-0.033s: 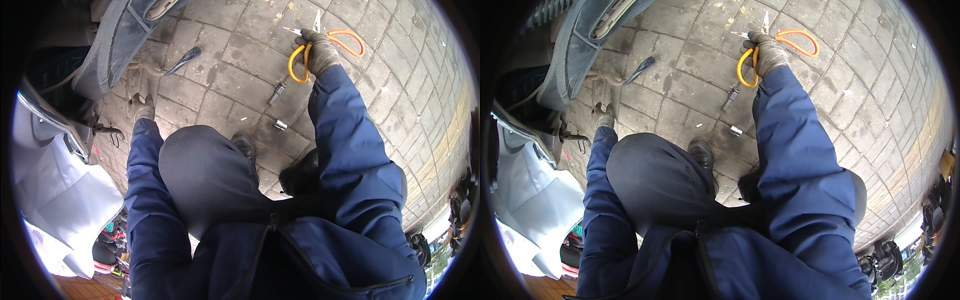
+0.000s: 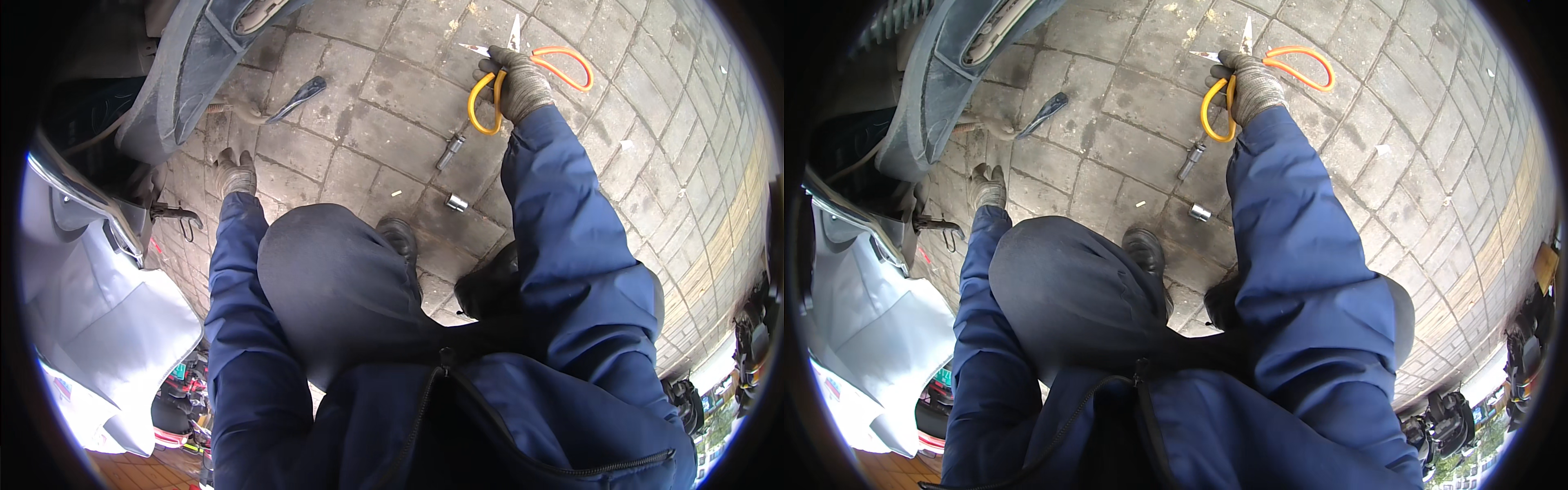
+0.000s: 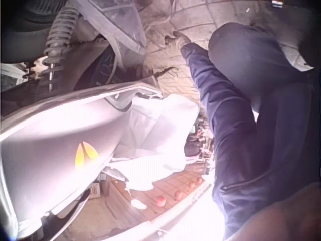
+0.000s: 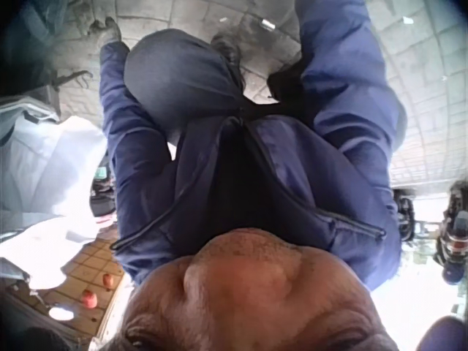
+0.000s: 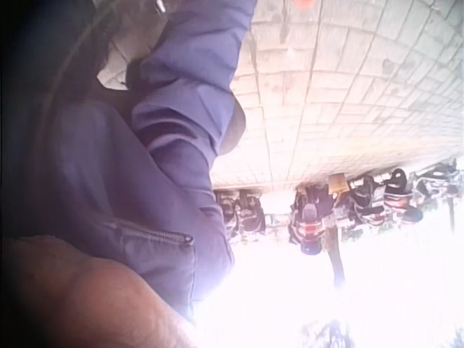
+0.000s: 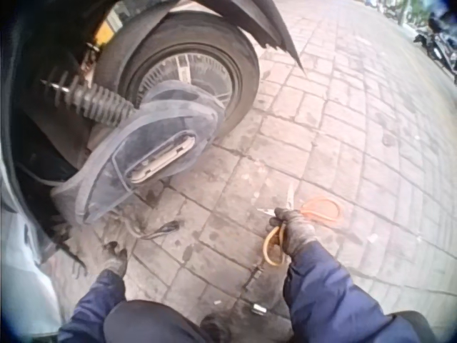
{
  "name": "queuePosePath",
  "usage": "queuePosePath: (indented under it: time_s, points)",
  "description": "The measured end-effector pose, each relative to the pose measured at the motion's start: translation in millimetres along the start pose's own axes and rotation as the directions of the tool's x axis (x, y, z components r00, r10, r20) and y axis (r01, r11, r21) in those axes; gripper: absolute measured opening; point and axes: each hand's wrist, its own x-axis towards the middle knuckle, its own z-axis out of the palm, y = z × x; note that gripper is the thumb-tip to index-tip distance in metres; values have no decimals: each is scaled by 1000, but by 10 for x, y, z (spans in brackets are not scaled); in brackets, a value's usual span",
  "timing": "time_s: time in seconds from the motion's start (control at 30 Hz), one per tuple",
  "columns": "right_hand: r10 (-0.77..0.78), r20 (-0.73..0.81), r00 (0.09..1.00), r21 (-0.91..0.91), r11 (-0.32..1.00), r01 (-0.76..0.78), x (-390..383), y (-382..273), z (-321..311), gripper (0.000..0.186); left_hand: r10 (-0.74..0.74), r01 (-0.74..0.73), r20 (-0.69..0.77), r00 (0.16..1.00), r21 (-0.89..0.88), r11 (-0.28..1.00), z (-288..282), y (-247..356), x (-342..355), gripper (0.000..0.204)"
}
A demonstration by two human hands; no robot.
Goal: The person works on the rear wheel area of a scooter, using pliers to remove a zip tie and then manipulating components near the wheel. They walk to a nearby shop to retrieve a tool and return to continue working on the scooter.
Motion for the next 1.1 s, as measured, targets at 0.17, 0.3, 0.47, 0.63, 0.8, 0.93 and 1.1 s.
queuePosePath:
  time_s: [0.17, 0.3, 0.47, 0.63, 0.8, 0.93, 1.1]
  points:
    - [4, 49, 999, -5, 1000, -4, -10, 15, 30, 27, 329, -298, 252, 910, -152, 942, 30, 799, -309, 38]
    - [40, 88, 995, 15, 999, -42, -151, -83, 144, 25, 439, -217, 335, 834, -533, 818, -336, 1177, -316, 26]
    - [-8, 148, 989, -25, 1000, 11, -638, -400, 376, 22, 582, -140, 330, 743, -773, 618, -1327, 1597, -398, 16]
    - [-143, 250, 958, -29, 988, 155, -1485, -739, 352, 23, 626, -213, 114, 771, -881, 422, -2190, 2281, -742, 22]
    - [-123, 312, 942, -15, 991, 135, -2163, -857, -193, 22, 452, -588, -454, 768, -221, 778, -2581, 2540, -608, 51]
    - [-29, 192, 981, 6, 1000, 29, -2214, -799, -438, 19, 322, -328, -176, 930, -5, 945, -2665, 2601, -368, 71]
    - [-78, 232, 970, 90, 994, 58, -2083, -734, -483, 25, 302, -310, -171, 938, -22, 950, -2577, 2593, -318, 68]
